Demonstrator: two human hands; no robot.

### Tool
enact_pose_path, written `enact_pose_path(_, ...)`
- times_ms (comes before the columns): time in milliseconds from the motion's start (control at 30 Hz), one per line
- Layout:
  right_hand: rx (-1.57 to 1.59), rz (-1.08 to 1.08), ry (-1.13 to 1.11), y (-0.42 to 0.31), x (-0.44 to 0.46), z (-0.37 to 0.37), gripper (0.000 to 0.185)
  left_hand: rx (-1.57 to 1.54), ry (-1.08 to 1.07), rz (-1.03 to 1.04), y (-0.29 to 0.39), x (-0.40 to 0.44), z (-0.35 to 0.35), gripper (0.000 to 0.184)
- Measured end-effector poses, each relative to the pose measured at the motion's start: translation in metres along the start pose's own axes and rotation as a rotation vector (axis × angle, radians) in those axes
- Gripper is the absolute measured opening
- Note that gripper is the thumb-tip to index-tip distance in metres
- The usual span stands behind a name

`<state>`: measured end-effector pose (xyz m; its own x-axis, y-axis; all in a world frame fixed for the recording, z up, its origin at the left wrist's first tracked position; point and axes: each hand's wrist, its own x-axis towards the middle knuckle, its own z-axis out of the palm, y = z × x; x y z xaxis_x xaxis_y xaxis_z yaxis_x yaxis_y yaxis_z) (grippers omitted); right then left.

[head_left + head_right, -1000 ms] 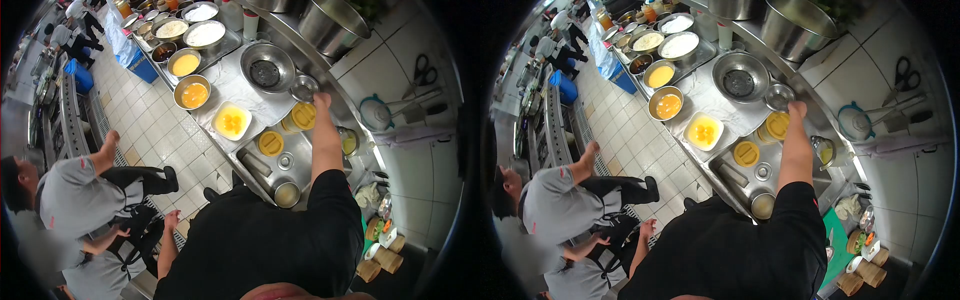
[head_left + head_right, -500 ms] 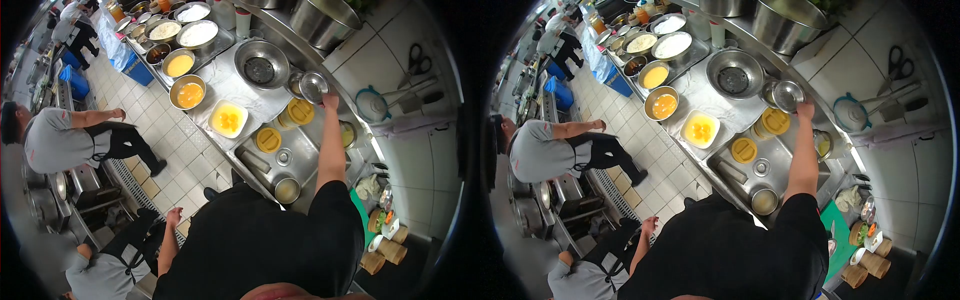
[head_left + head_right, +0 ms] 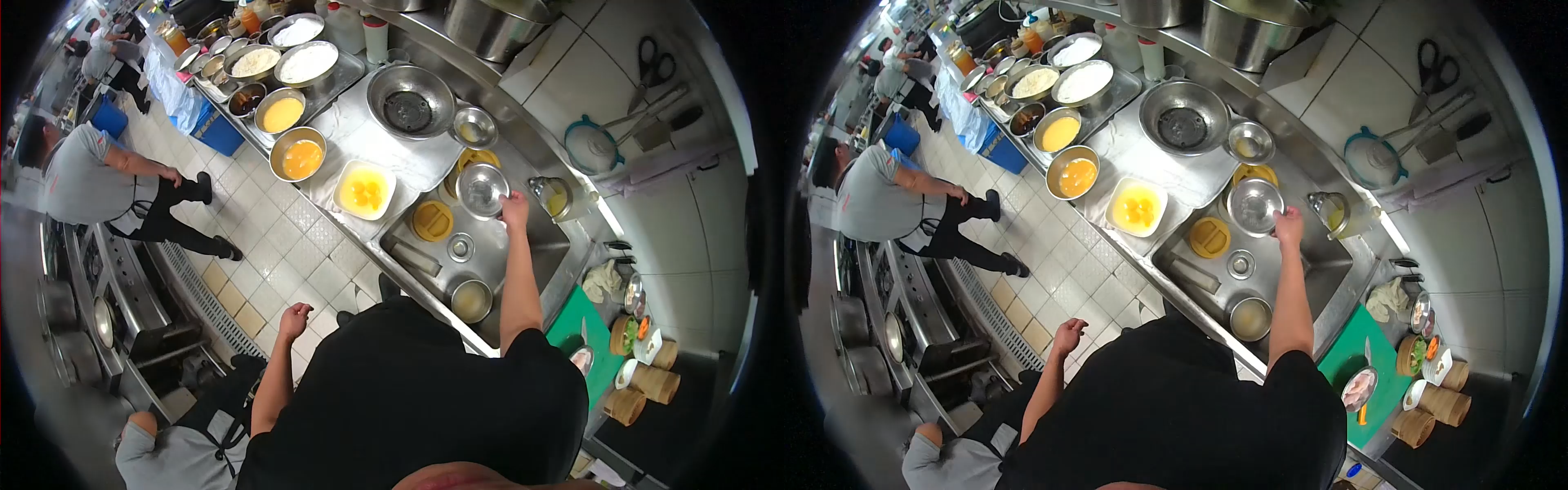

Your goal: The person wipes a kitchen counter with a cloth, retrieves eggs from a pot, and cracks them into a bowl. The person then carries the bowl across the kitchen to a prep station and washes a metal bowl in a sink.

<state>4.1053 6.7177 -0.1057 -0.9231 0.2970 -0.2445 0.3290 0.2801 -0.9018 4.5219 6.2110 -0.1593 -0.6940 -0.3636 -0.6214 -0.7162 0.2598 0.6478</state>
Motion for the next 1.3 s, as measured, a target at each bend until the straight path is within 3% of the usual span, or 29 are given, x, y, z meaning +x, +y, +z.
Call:
enact_pose_path(100,0.142,0.138,0.036,-0.014,0.019,-0.002,0.020,0.018,-0.025,-0.024,-0.018,0.013,-0.009,0.031)
enact_pose_path(167,0.290,0.184,0.042,-0.048,0.018,0.002,0.010,0.111,0.033,0.004,-0.090,0.039,-0.014,0.030)
enact_pose_path(267,0.426,0.508,-0.305,-0.051,0.068,-0.007,0.012,0.067,0.074,-0.146,-0.128,0.030,-0.020,0.031)
enact_pose_path(367,0.454,0.549,-0.388,-0.073,0.078,-0.009,0.016,-0.076,0.072,-0.349,-0.136,-0.009,-0.023,0.029)
enact_pose_path(500,0.474,0.442,-0.342,-0.061,0.119,0.001,0.014,-0.226,0.104,-0.466,-0.167,-0.045,-0.013,0.026)
enact_pose_path(733,0.534,0.362,0.112,-0.042,0.169,0.055,0.032,-0.207,0.142,-0.484,-0.192,-0.078,0.022,0.031)
enact_pose_path(833,0.464,0.366,0.105,-0.022,0.205,0.060,0.040,-0.154,0.161,-0.421,-0.190,-0.076,0.018,0.035)
enact_pose_path(1000,0.395,0.240,0.060,0.009,0.248,0.069,0.026,-0.062,0.246,-0.356,-0.171,-0.066,0.007,0.043)
enact_pose_path(1067,0.413,0.292,0.114,-0.026,0.202,0.075,0.024,-0.072,0.292,-0.333,-0.159,-0.069,0.003,0.039)
enact_pose_path(1167,0.277,0.340,0.122,-0.033,0.206,0.079,0.030,-0.065,0.324,-0.340,-0.157,-0.072,0.004,0.036)
enact_pose_path(1300,0.370,0.135,0.211,-0.045,0.159,0.072,0.025,-0.073,0.293,-0.367,-0.167,-0.081,0.007,0.036)
